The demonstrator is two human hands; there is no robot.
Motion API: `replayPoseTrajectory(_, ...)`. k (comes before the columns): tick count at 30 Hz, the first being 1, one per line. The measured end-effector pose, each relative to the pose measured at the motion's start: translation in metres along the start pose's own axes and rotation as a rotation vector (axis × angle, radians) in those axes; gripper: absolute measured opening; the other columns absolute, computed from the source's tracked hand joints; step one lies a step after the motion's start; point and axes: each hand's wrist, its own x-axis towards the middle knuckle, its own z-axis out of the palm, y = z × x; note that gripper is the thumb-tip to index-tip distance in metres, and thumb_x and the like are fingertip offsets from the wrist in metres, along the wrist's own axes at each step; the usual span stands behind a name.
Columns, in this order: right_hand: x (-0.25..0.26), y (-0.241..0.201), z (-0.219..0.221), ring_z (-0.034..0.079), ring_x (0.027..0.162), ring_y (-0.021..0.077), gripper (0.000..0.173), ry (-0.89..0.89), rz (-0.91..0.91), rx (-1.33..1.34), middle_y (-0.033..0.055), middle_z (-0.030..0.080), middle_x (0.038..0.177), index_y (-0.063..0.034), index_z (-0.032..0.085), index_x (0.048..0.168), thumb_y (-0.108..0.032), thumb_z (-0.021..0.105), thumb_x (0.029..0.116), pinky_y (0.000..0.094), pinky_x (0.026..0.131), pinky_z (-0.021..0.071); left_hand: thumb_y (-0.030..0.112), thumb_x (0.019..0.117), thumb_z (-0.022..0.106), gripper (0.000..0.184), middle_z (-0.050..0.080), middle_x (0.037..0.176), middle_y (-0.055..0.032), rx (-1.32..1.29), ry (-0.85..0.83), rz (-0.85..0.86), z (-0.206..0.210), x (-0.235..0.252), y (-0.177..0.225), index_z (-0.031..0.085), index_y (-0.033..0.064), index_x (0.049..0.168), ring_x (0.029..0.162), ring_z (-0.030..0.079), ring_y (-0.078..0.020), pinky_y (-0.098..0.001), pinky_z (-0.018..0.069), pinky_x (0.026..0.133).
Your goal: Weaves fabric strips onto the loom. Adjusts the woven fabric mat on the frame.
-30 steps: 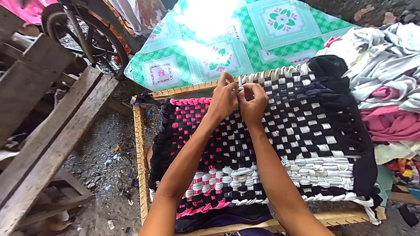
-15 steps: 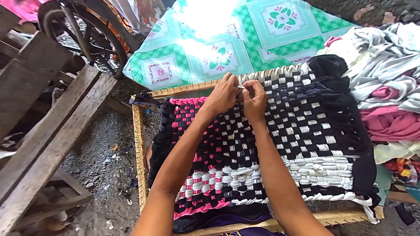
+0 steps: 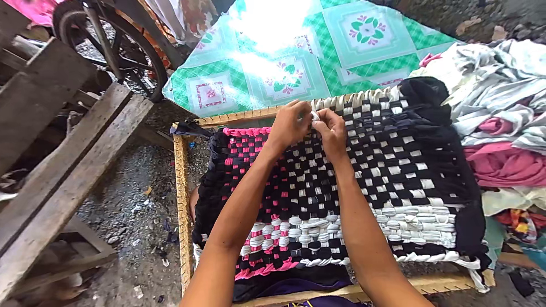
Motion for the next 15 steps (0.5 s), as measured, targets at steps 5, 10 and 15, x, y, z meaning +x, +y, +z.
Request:
replayPoseTrajectory(5, -0.001, -0.002, 0.004, 0.061, 0.073, 0.0114, 0.011, 0.044, -0.022, 0.061, 0.0041, 0.063, 0.088, -0.0027, 0.062, 0.104, -0.013, 0.064, 0.1005, 0.0274, 0.064, 0.0535, 0.011, 0.0968, 0.064, 0.019, 0.075, 0.103, -0.0128, -0.104, -0.084, 0.043, -0.009, 0.0, -0.008, 0.077, 0.0031, 0.108, 0.09, 0.072, -0.0213, -0.0398, 0.0603, 0.084)
replayPoseTrajectory(10, -0.001, 0.002, 0.006, 0.064, 0.081, 0.0166, 0.012, 0.15, -0.09, 0.065, 0.011, 0.061, 0.105, -0.0002, 0.064, 0.103, -0.008, 0.069, 0.0963, 0.0301, 0.066, 0.0598, 0.02, 0.1018, 0.063, 0.024, 0.074, 0.109, -0.0107, -0.218, -0.117, 0.054, -0.013, -0.013, -0.021, 0.076, 0.0065, 0.118, 0.097, 0.071, -0.0154, -0.0336, 0.0595, 0.087)
replayPoseTrajectory(15, -0.005, -0.002, 0.013, 0.067, 0.07, 0.0151, 0.014, 0.231, -0.06, -0.005, 0.008, 0.068, 0.093, 0.0002, 0.064, 0.104, -0.009, 0.071, 0.0957, 0.0311, 0.061, 0.0607, 0.033, 0.1007, 0.063, 0.033, 0.076, 0.106, -0.0075, 0.071, -0.125, -0.064, -0.008, -0.025, -0.012, 0.075, 0.0111, 0.122, 0.095, 0.073, -0.0219, -0.0488, 0.0588, 0.088)
